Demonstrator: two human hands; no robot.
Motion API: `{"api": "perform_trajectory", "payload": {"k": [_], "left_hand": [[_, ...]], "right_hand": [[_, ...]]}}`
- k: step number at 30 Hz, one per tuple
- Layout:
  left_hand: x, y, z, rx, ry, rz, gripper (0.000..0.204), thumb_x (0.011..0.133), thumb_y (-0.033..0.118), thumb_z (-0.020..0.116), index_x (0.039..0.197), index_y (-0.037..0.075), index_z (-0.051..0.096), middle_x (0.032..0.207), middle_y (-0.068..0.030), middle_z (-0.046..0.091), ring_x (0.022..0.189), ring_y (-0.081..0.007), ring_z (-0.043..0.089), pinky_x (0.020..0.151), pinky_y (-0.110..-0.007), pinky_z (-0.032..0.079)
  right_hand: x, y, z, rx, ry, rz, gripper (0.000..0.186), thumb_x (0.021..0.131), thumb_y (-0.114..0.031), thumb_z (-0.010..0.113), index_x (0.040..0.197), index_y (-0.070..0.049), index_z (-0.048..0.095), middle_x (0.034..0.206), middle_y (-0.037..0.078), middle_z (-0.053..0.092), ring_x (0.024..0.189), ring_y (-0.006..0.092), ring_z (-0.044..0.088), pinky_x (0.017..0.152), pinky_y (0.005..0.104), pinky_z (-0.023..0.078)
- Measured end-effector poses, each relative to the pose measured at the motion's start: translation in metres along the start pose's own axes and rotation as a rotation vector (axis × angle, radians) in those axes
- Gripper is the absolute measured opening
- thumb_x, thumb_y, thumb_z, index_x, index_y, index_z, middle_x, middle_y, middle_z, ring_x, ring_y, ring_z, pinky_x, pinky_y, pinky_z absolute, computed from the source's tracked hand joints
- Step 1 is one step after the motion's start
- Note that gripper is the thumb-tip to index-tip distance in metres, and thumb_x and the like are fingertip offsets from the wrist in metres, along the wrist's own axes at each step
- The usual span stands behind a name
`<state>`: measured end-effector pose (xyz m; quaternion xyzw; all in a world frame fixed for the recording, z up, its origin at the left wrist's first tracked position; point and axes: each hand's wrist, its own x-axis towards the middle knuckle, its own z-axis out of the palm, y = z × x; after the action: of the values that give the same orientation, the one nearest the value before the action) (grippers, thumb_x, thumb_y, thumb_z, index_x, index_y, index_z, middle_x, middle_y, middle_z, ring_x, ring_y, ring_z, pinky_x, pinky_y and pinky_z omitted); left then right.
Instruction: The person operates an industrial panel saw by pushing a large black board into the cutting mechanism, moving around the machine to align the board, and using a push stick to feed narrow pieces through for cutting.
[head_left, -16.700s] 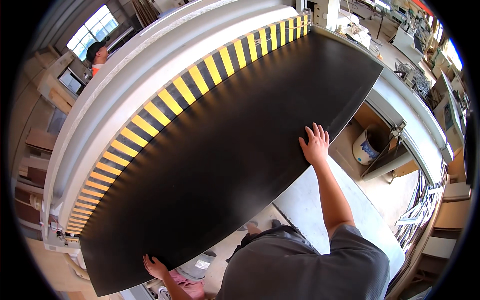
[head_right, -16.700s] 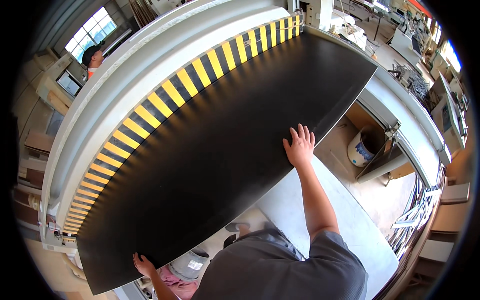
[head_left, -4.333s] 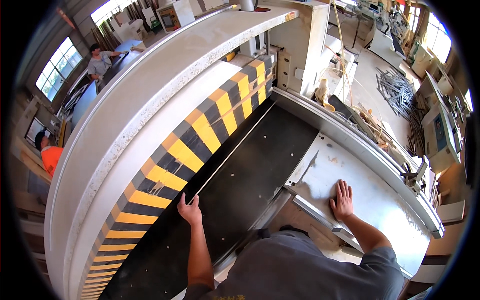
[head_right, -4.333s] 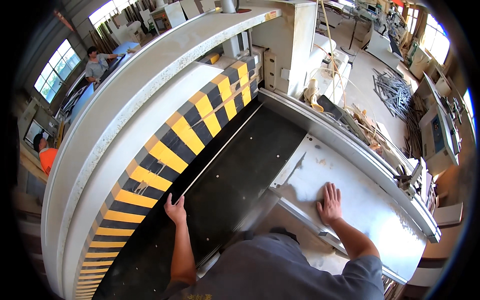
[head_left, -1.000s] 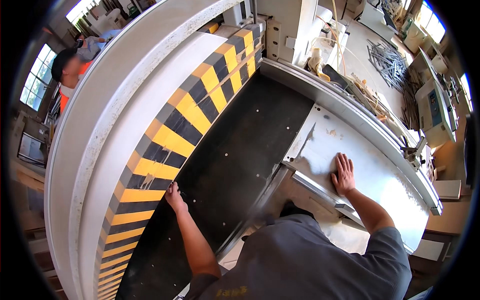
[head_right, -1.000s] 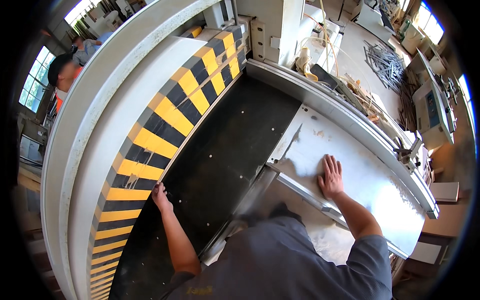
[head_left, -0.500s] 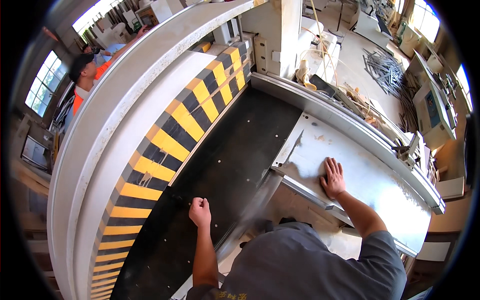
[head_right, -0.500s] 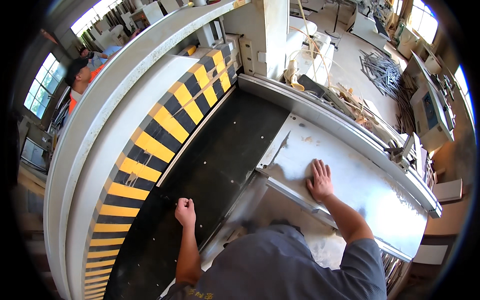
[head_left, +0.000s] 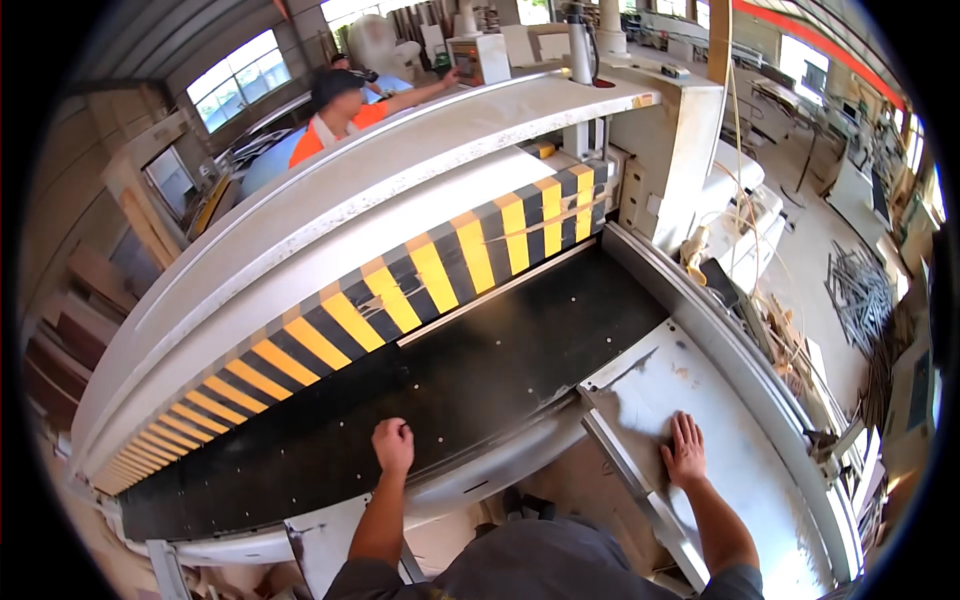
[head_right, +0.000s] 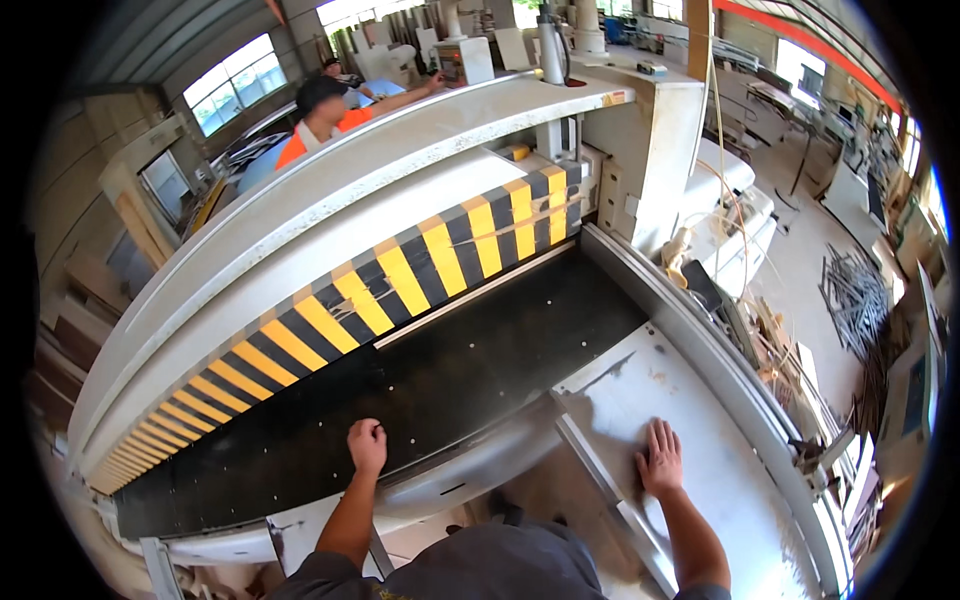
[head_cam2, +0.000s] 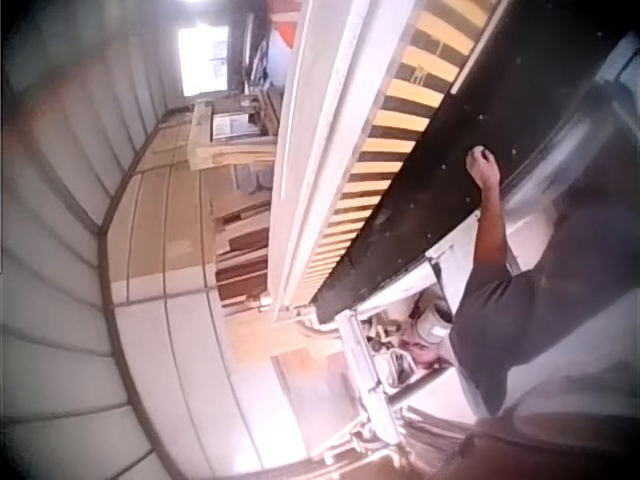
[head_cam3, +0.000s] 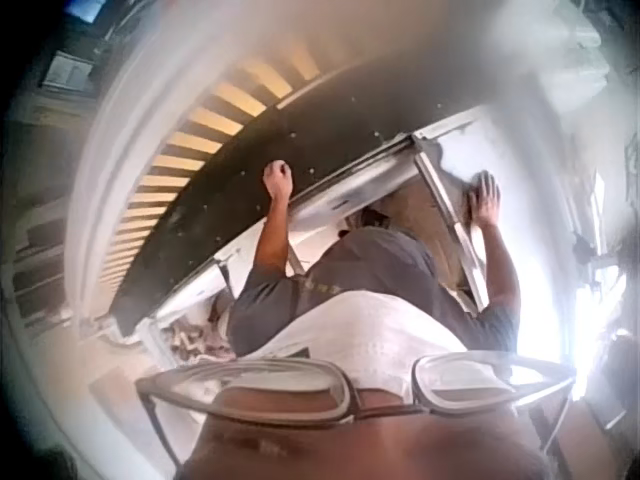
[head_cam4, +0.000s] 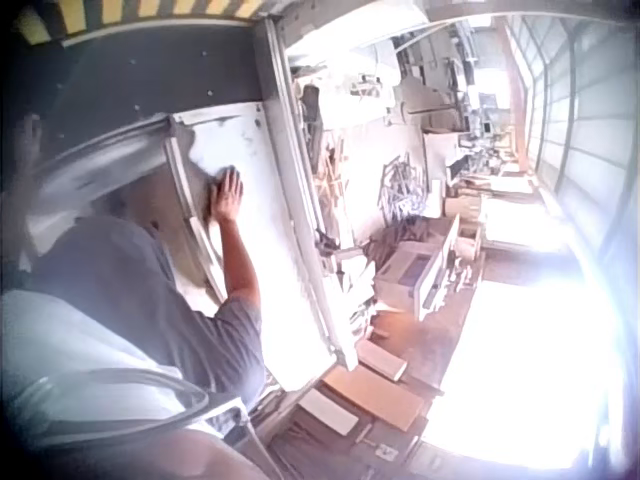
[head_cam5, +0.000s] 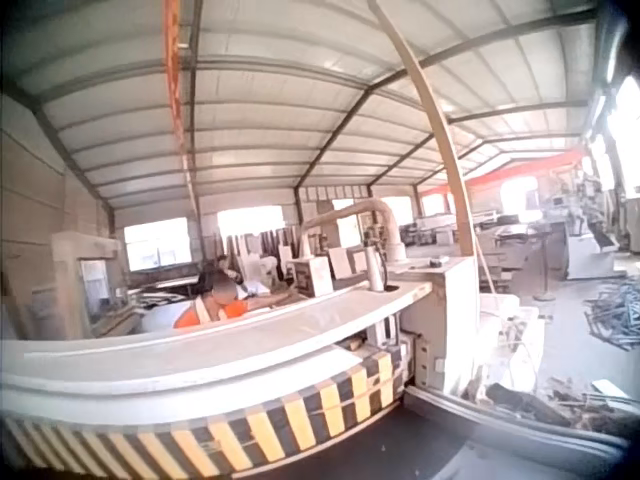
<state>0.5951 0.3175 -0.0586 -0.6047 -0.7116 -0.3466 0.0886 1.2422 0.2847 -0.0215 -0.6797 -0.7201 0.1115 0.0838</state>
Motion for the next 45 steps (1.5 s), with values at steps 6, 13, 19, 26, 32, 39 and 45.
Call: {"api": "perform_trajectory", "payload": {"k": [6,13,19,26,32,39,45], "left_hand": [[-0.084,-0.063,-0.080,0.448,0.056,-0.474,0.035,0.087,0.021,0.068,0.119,0.011,0.061,0.130,-0.0129,0.057,0.125,-0.0349,0.050,0.105,-0.050,0.039],[-0.130,-0.048,-0.118,0.493,0.010,-0.664,0.047,0.094,0.026,0.061,0.136,0.007,0.053,0.148,-0.0140,0.048,0.138,-0.0360,0.042,0.116,-0.050,0.032],[-0.089,-0.031,-0.152,0.478,-0.002,-0.700,0.048,0.095,0.027,0.059,0.138,0.006,0.052,0.149,-0.0145,0.047,0.140,-0.0356,0.040,0.117,-0.050,0.030],[-0.069,-0.031,-0.179,0.429,-0.005,-0.706,0.048,0.097,0.027,0.059,0.139,0.006,0.053,0.153,-0.0146,0.046,0.144,-0.0350,0.036,0.119,-0.050,0.027],[-0.060,-0.028,-0.191,0.389,-0.005,-0.675,0.049,0.095,0.026,0.061,0.139,0.006,0.053,0.154,-0.0146,0.044,0.144,-0.0356,0.036,0.119,-0.050,0.026],[-0.058,-0.027,-0.200,0.380,-0.009,-0.656,0.047,0.093,0.023,0.063,0.136,0.006,0.054,0.152,-0.0153,0.046,0.143,-0.0359,0.036,0.119,-0.051,0.027],[-0.056,-0.036,-0.191,0.405,0.014,-0.613,0.046,0.091,0.020,0.063,0.134,0.006,0.055,0.151,-0.0154,0.046,0.142,-0.0363,0.038,0.118,-0.051,0.029]], "right_hand": [[-0.001,0.005,0.001,0.025,0.024,-0.023,0.072,0.094,-0.029,0.061,0.155,-0.003,0.033,0.165,0.018,0.026,0.154,0.0354,0.020,0.127,0.0470,0.014],[0.004,0.045,0.006,0.060,0.175,0.040,0.074,0.094,-0.024,0.061,0.157,-0.002,0.028,0.166,0.020,0.024,0.155,0.0378,0.018,0.126,0.0500,0.012],[0.015,0.077,-0.005,-0.062,0.275,0.315,0.069,0.097,-0.025,0.058,0.157,-0.005,0.029,0.165,0.018,0.026,0.154,0.0364,0.020,0.126,0.0501,0.014],[0.022,0.061,-0.005,-0.182,0.210,0.506,0.070,0.103,-0.040,0.048,0.158,-0.002,0.027,0.167,0.015,0.023,0.156,0.0307,0.017,0.127,0.0479,0.013],[0.043,0.074,0.005,-0.231,0.186,1.100,0.084,0.104,-0.061,0.033,0.162,-0.003,0.014,0.171,0.013,0.014,0.158,0.0277,0.012,0.124,0.0544,0.012],[0.052,0.049,-0.015,-0.250,0.131,1.175,0.084,0.103,-0.061,0.033,0.161,-0.002,0.019,0.169,0.013,0.019,0.156,0.0299,0.017,0.121,0.0576,0.018],[0.056,0.063,0.003,-0.273,0.233,1.160,0.082,0.102,-0.061,0.037,0.160,-0.004,0.026,0.167,0.013,0.025,0.154,0.0290,0.021,0.119,0.0596,0.020]]}}
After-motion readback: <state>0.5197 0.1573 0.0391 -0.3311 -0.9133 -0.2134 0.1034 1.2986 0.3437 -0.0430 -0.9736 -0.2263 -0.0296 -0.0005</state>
